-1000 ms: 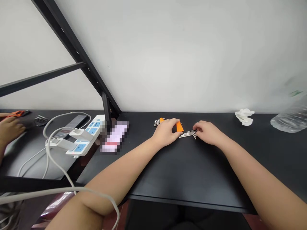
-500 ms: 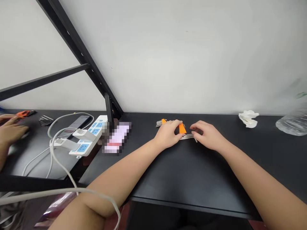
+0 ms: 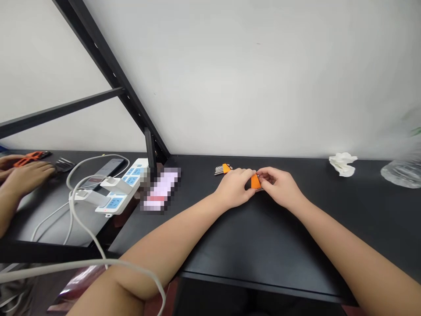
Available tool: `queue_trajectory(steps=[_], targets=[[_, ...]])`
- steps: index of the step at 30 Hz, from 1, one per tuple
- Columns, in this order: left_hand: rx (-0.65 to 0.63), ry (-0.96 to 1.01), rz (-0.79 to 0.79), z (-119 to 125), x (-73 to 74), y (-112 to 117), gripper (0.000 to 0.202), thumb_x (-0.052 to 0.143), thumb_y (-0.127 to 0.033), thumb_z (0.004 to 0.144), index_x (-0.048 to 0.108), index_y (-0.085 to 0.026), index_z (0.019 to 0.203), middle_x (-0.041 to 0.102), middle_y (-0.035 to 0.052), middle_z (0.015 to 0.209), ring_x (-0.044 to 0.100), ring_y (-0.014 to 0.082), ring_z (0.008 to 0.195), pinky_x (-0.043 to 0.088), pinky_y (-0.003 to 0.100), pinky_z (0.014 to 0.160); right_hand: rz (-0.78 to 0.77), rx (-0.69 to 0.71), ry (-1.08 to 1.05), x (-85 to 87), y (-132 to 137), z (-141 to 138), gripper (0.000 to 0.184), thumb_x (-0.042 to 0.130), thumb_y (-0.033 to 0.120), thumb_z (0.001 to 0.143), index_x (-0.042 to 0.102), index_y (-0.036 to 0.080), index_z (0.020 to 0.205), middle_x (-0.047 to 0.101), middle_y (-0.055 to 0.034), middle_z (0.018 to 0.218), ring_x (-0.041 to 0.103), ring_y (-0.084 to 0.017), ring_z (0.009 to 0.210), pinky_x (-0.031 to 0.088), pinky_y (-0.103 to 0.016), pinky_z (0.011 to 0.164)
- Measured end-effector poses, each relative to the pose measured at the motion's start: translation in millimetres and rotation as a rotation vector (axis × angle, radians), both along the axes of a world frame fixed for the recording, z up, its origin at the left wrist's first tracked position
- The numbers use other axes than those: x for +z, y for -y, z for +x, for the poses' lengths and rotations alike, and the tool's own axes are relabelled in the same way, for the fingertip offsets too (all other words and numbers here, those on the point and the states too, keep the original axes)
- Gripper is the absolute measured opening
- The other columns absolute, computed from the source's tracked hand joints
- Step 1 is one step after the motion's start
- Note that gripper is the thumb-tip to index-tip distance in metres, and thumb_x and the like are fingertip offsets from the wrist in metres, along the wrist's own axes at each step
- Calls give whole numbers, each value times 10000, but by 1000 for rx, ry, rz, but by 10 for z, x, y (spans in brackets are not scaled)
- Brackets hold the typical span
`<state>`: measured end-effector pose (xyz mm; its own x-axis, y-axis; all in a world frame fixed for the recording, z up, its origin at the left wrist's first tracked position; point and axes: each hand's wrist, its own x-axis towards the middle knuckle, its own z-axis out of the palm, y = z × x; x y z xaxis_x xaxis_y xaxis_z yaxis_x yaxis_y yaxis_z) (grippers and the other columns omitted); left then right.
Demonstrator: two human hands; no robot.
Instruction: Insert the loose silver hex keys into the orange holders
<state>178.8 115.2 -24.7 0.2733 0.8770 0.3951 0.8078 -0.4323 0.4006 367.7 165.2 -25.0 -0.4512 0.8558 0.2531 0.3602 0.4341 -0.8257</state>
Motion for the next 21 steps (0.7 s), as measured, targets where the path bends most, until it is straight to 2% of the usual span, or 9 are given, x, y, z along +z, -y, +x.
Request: queue_trajectory(steps=[6,11,16,21], targets=[[37,-39,-14,-47,-28,-32,407,717,-324,864,581,-249,1241,716,53,1157,667,271,1082,522,415,951,43,-122,76,-10,-93,74,232,572,243,791,732,201,953,729,-20,856,654,-153,713,525,-275,703],[90,-55,-41,-81,-32,-52,435,734,-330,852,585,-240,1251,714,66,1172,665,274,1096,531,427,970,34,-252,255,-24,-303,258,246,581,221,783,760,212,951,733,-10,852,656,-164,765,503,-277,743],[107,-52,-69,-83,-30,-44,445,730,-337,850,586,-238,1259,715,54,1146,667,266,1104,540,410,957,66,-134,548,-80,-443,362,287,551,170,819,772,211,997,745,-27,1005,673,-183,915,486,-286,835],[108,-45,-83,-87,-33,-49,455,732,-343,852,585,-239,1270,712,55,1169,665,267,1111,535,411,959,113,-39,614,-102,-410,342,279,546,159,838,760,203,1011,707,-41,1011,647,-160,870,483,-274,816]])
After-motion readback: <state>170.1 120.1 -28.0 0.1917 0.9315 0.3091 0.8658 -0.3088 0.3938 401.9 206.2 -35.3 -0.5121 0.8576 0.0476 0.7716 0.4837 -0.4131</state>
